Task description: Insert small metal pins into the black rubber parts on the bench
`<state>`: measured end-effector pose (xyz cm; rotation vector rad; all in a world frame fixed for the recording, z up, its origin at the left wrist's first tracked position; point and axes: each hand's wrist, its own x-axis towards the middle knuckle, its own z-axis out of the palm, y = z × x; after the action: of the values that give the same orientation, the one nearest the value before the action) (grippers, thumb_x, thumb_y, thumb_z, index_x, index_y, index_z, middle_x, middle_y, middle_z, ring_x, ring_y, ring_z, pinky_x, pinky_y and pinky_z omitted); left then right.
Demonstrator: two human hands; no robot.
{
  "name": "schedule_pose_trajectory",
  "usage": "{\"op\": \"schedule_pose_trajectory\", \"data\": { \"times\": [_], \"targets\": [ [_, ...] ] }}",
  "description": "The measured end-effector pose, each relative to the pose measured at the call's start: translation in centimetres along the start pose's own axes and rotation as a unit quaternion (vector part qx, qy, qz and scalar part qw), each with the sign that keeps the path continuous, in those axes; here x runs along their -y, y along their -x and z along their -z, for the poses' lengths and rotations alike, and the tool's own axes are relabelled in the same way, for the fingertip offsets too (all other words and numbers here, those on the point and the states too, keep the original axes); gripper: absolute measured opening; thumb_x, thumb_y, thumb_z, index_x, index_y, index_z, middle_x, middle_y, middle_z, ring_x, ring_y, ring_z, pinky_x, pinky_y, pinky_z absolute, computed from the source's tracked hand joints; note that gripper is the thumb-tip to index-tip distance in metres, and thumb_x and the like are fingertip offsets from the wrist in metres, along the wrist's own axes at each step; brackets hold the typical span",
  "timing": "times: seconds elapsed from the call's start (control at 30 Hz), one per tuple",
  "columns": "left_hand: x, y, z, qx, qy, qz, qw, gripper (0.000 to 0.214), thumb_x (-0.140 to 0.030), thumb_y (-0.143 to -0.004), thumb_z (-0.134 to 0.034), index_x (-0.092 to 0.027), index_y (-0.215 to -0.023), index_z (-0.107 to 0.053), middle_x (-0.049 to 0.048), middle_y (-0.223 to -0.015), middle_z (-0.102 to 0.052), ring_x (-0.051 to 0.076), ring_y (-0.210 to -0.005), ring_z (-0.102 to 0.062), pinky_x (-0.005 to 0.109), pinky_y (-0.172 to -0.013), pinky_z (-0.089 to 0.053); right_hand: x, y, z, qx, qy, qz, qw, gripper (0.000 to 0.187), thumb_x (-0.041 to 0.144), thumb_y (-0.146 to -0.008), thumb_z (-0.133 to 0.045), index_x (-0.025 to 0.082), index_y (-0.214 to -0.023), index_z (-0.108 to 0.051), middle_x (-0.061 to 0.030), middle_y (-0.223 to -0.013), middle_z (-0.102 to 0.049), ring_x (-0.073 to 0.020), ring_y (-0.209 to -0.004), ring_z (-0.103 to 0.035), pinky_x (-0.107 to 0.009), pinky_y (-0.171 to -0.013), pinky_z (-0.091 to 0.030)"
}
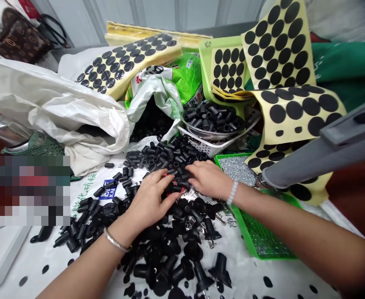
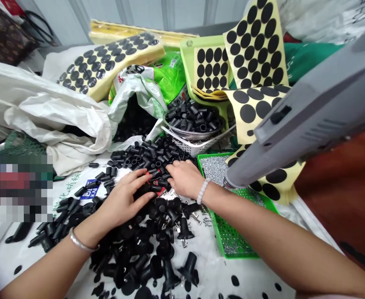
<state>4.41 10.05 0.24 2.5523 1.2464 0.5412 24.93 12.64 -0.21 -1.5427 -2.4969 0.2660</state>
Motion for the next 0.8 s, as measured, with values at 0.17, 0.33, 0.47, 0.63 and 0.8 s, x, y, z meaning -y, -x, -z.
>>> {"op": "schedule_pose_trajectory", "data": {
  "times": [0.17,0.33,0.47,0.63,0.8],
  "targets": [
    [1.1,0.1,-0.2,0.078,0.005,0.008,0.997,0.053,-0.045,-0.082,-0.051,-0.012,-0.123,-0.048,0.0157,-0.126,-0.048,0.028,-0.119,-0.042,0.046,-0.100,-0.036,0.1,-0.4,-1.2,0.028,-0.045,-0.014,0.998,0.023,0.031,-0.088,-0.051,0.014,-0.103,-0.056,-0.0051,-0.101,-0.058,-0.0158,-0.088,-0.058,-0.036,-0.077,-0.049],
    [0.5,0.6,-0.4,0.050,0.022,0.006,0.998,0.049,-0.041,-0.083,-0.052,-0.015,-0.124,-0.046,0.0145,-0.125,-0.049,0.027,-0.119,-0.043,0.045,-0.099,-0.037,1.4,0.7,-0.4,0.051,-0.102,-0.002,0.993,0.016,0.022,-0.089,-0.048,0.014,-0.101,-0.056,-0.0001,-0.086,-0.062,-0.0097,-0.071,-0.060,-0.026,-0.065,-0.050],
    [0.4,1.4,0.9,0.020,0.017,0.010,1.000,0.045,-0.038,-0.083,-0.053,-0.016,-0.122,-0.049,0.0134,-0.127,-0.048,0.027,-0.118,-0.043,0.045,-0.099,-0.037,2.0,1.5,0.9,0.036,-0.072,0.017,0.997,0.019,0.012,-0.086,-0.046,0.019,-0.099,-0.059,0.0002,-0.093,-0.064,-0.0102,-0.084,-0.059,-0.025,-0.078,-0.043],
    [1.6,5.7,4.5,-0.069,0.025,0.084,0.994,0.039,-0.036,-0.083,-0.053,-0.018,-0.118,-0.052,0.0098,-0.125,-0.051,0.022,-0.116,-0.047,0.038,-0.100,-0.037,1.1,2.1,1.0,0.066,0.023,0.034,0.997,0.006,0.018,-0.077,-0.057,0.017,-0.076,-0.063,-0.0050,-0.076,-0.064,-0.0204,-0.080,-0.057,-0.036,-0.081,-0.033],
    [3.3,13.6,6.6,-0.171,0.027,0.248,0.953,0.032,-0.037,-0.082,-0.054,-0.019,-0.109,-0.058,0.0081,-0.117,-0.058,0.023,-0.112,-0.051,0.039,-0.100,-0.038,1.2,1.0,-0.7,0.073,0.098,0.025,0.992,0.014,0.028,-0.075,-0.059,0.014,-0.076,-0.060,-0.0104,-0.073,-0.064,-0.0269,-0.075,-0.058,-0.038,-0.074,-0.032]
  ]
}}
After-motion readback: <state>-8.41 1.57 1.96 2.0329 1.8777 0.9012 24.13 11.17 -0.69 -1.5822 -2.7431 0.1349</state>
